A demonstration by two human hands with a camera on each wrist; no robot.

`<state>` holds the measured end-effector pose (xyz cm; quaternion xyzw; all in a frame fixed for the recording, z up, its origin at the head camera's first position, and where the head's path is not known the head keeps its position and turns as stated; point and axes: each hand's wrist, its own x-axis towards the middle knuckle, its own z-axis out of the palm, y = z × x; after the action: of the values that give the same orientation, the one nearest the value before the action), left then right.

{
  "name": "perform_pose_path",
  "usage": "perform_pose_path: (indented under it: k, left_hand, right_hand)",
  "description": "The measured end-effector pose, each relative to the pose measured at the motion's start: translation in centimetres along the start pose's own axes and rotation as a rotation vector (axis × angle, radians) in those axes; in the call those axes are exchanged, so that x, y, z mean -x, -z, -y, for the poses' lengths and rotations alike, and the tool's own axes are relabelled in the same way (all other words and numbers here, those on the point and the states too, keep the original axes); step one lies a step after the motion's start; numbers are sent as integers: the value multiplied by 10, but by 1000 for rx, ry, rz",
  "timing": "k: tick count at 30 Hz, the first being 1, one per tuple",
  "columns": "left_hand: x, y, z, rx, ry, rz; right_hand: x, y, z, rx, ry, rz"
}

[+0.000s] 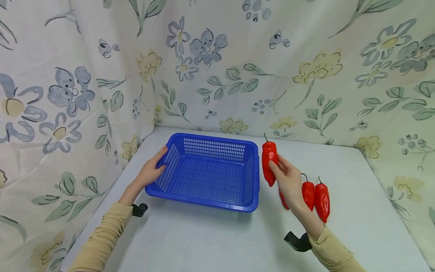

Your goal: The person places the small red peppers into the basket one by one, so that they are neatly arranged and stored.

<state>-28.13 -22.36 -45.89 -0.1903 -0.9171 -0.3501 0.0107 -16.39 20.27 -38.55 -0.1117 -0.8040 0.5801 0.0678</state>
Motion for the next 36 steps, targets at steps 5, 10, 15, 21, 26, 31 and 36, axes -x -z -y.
perform_pose_path:
  k: [5, 10, 15, 21, 26, 31, 36]
  left_hand:
    - [0, 0, 2, 5, 5, -10]
    - [0, -3, 3, 2, -11, -24]
    - [1, -3, 4, 1, -7, -25]
    - [2, -1, 0, 18, 15, -9]
    - [2, -1, -1, 15, 18, -9]
    - [2, -1, -3, 18, 24, -8]
    - [1, -1, -4, 16, 19, -5]
  right_hand:
    - [-1, -33, 10, -81, 35, 49]
    - [2, -62, 21, -148, 38, 91]
    - [3, -92, 29, -222, 36, 102]
    - [2, -126, 34, -293, 11, 93]
    - [0, -155, 39, -340, -35, 82]
    - [0, -183, 42, -343, -30, 59]
    - [-3, -204, 41, -323, -20, 34]
